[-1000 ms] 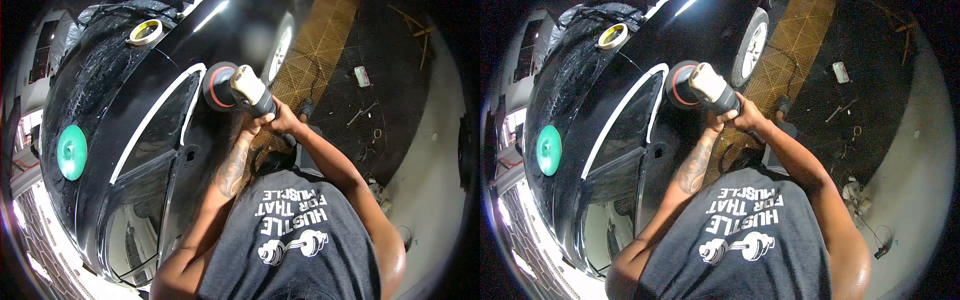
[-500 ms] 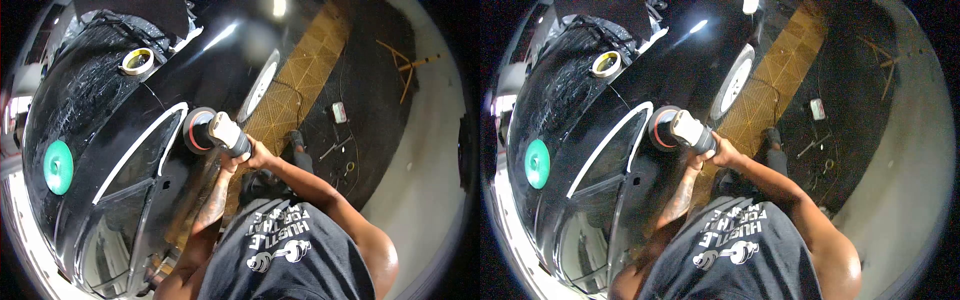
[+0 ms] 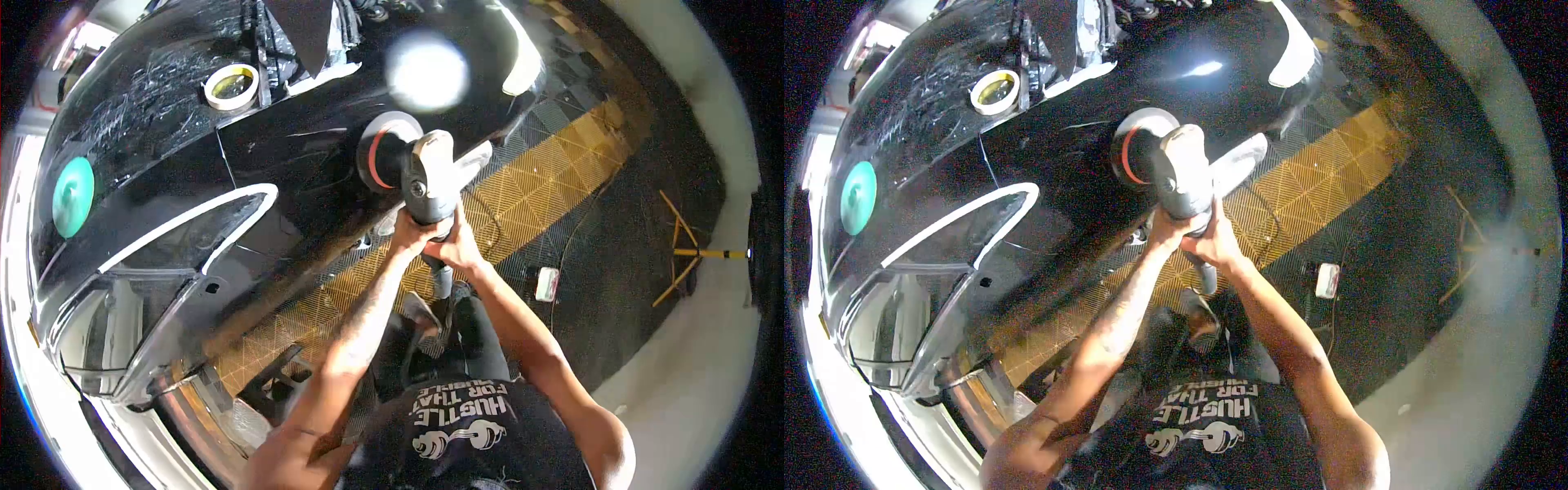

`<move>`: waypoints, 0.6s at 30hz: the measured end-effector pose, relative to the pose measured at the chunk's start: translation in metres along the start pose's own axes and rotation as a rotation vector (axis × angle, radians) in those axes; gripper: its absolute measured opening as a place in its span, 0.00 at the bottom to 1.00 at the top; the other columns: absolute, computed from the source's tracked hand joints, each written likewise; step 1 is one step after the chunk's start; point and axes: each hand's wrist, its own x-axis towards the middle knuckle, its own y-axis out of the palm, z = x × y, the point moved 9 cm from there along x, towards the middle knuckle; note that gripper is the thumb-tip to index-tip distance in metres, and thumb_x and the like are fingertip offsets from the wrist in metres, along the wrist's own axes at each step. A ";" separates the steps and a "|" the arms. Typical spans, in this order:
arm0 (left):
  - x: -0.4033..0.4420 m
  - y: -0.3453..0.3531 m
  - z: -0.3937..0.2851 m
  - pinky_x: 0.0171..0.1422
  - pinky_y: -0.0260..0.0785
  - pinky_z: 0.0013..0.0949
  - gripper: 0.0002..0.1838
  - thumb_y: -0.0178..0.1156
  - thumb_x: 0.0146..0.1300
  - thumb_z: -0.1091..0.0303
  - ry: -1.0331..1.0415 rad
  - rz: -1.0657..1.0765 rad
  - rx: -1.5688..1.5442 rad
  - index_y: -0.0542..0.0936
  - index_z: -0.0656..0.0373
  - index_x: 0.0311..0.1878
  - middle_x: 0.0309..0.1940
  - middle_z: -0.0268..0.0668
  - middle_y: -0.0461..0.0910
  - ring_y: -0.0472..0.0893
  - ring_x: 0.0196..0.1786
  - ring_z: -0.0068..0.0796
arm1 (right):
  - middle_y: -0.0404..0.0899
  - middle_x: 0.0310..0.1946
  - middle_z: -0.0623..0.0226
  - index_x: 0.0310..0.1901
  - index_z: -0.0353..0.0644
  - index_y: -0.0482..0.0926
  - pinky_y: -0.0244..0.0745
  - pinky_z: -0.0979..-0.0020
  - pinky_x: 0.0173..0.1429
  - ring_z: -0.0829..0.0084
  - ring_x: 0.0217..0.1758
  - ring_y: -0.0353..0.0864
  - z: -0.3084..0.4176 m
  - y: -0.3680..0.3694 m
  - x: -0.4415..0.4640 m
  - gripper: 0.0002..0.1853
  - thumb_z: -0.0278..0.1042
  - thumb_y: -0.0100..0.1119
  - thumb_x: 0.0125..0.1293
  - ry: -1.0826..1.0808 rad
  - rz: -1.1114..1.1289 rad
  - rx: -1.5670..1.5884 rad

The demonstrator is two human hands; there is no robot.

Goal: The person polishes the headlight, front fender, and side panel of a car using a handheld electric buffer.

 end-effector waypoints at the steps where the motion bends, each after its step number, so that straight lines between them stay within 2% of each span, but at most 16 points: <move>1: 0.006 -0.005 0.016 0.60 0.75 0.40 0.42 0.81 0.38 0.59 -0.039 0.045 0.015 0.76 0.67 0.58 0.50 0.42 0.83 0.83 0.52 0.35 | 0.68 0.66 0.49 0.77 0.35 0.38 0.64 0.60 0.72 0.60 0.69 0.68 0.018 0.004 -0.005 0.69 0.33 0.82 0.40 -0.033 0.054 0.029; 2: 0.002 -0.008 0.004 0.61 0.75 0.40 0.38 0.80 0.40 0.61 -0.002 0.063 0.118 0.77 0.65 0.57 0.49 0.41 0.84 0.83 0.52 0.35 | 0.64 0.69 0.49 0.78 0.35 0.35 0.60 0.60 0.75 0.60 0.72 0.64 0.037 0.008 -0.010 0.71 0.32 0.84 0.40 -0.064 0.109 0.060; 3: -0.007 -0.002 -0.010 0.61 0.76 0.40 0.38 0.78 0.41 0.64 0.009 0.049 -0.024 0.77 0.63 0.59 0.50 0.41 0.83 0.83 0.52 0.35 | 0.61 0.71 0.48 0.78 0.35 0.32 0.57 0.59 0.76 0.59 0.73 0.63 0.048 0.010 -0.018 0.73 0.32 0.84 0.41 -0.231 0.136 0.016; 4: -0.011 -0.006 -0.007 0.61 0.76 0.41 0.37 0.77 0.41 0.66 0.020 0.042 -0.120 0.76 0.62 0.59 0.51 0.41 0.83 0.83 0.52 0.34 | 0.65 0.69 0.45 0.77 0.39 0.22 0.60 0.56 0.76 0.55 0.70 0.69 0.038 0.016 -0.024 0.78 0.32 0.85 0.40 -0.203 0.212 0.105; 5: -0.015 -0.010 -0.004 0.60 0.76 0.41 0.37 0.76 0.41 0.68 0.025 0.035 -0.220 0.76 0.62 0.59 0.51 0.41 0.82 0.83 0.52 0.33 | 0.70 0.66 0.51 0.79 0.38 0.37 0.61 0.59 0.75 0.59 0.68 0.71 0.018 0.018 -0.039 0.69 0.32 0.83 0.44 -0.075 0.180 0.257; 7: -0.027 -0.026 0.007 0.59 0.78 0.42 0.39 0.74 0.40 0.72 0.056 -0.044 -0.206 0.73 0.61 0.61 0.49 0.40 0.82 0.83 0.50 0.35 | 0.76 0.60 0.58 0.73 0.37 0.57 0.65 0.62 0.71 0.65 0.63 0.75 -0.037 0.040 -0.061 0.53 0.33 0.81 0.49 0.197 0.374 0.344; 9: -0.039 -0.033 -0.011 0.58 0.78 0.42 0.40 0.74 0.40 0.73 0.137 -0.121 -0.263 0.72 0.61 0.62 0.49 0.41 0.81 0.83 0.49 0.36 | 0.80 0.54 0.65 0.63 0.36 0.70 0.70 0.65 0.66 0.71 0.57 0.77 -0.049 0.051 -0.075 0.38 0.35 0.79 0.51 0.194 0.405 0.206; 10: -0.038 -0.042 -0.010 0.64 0.73 0.40 0.44 0.77 0.40 0.74 0.116 -0.117 -0.273 0.70 0.64 0.64 0.55 0.41 0.79 0.80 0.56 0.34 | 0.81 0.50 0.66 0.60 0.37 0.73 0.73 0.68 0.61 0.74 0.53 0.78 -0.040 0.051 -0.081 0.36 0.35 0.78 0.50 0.258 0.319 0.172; 11: -0.041 -0.045 -0.009 0.65 0.72 0.41 0.46 0.77 0.40 0.74 0.077 -0.068 -0.254 0.67 0.62 0.66 0.56 0.41 0.77 0.79 0.57 0.35 | 0.81 0.50 0.66 0.60 0.37 0.73 0.73 0.68 0.61 0.74 0.53 0.78 -0.036 0.054 -0.081 0.36 0.35 0.78 0.50 0.265 0.312 0.179; 13: -0.042 -0.054 -0.014 0.65 0.73 0.41 0.48 0.77 0.39 0.73 -0.001 -0.148 -0.290 0.66 0.62 0.67 0.57 0.42 0.76 0.79 0.57 0.36 | 0.84 0.42 0.66 0.56 0.39 0.77 0.77 0.69 0.56 0.75 0.46 0.81 -0.019 0.049 -0.075 0.31 0.36 0.77 0.49 0.194 0.179 0.044; 14: -0.037 -0.051 -0.022 0.65 0.73 0.41 0.48 0.77 0.39 0.73 -0.002 -0.130 -0.283 0.66 0.62 0.67 0.57 0.42 0.76 0.79 0.57 0.36 | 0.85 0.36 0.64 0.51 0.39 0.80 0.80 0.68 0.49 0.74 0.39 0.83 -0.016 0.043 -0.071 0.26 0.38 0.75 0.49 0.249 0.146 -0.127; 15: -0.038 -0.054 -0.030 0.64 0.74 0.42 0.47 0.77 0.40 0.72 0.002 -0.194 -0.276 0.66 0.61 0.67 0.57 0.41 0.76 0.80 0.56 0.36 | 0.86 0.33 0.61 0.47 0.38 0.81 0.81 0.65 0.44 0.71 0.35 0.85 -0.009 0.042 -0.063 0.23 0.39 0.74 0.50 0.045 0.111 -0.200; 17: -0.035 -0.063 -0.043 0.63 0.75 0.42 0.47 0.77 0.40 0.71 0.007 -0.239 -0.259 0.66 0.61 0.67 0.58 0.41 0.76 0.80 0.56 0.36 | 0.86 0.34 0.57 0.44 0.37 0.82 0.80 0.63 0.43 0.66 0.36 0.87 0.013 0.044 -0.062 0.21 0.38 0.73 0.50 0.107 0.128 -0.240; 18: -0.031 -0.059 -0.061 0.61 0.76 0.43 0.40 0.74 0.43 0.71 0.062 -0.135 -0.269 0.70 0.62 0.63 0.53 0.42 0.79 0.82 0.54 0.38 | 0.86 0.33 0.54 0.44 0.38 0.82 0.80 0.63 0.44 0.60 0.36 0.87 0.032 0.045 -0.061 0.20 0.38 0.71 0.50 0.064 0.121 -0.304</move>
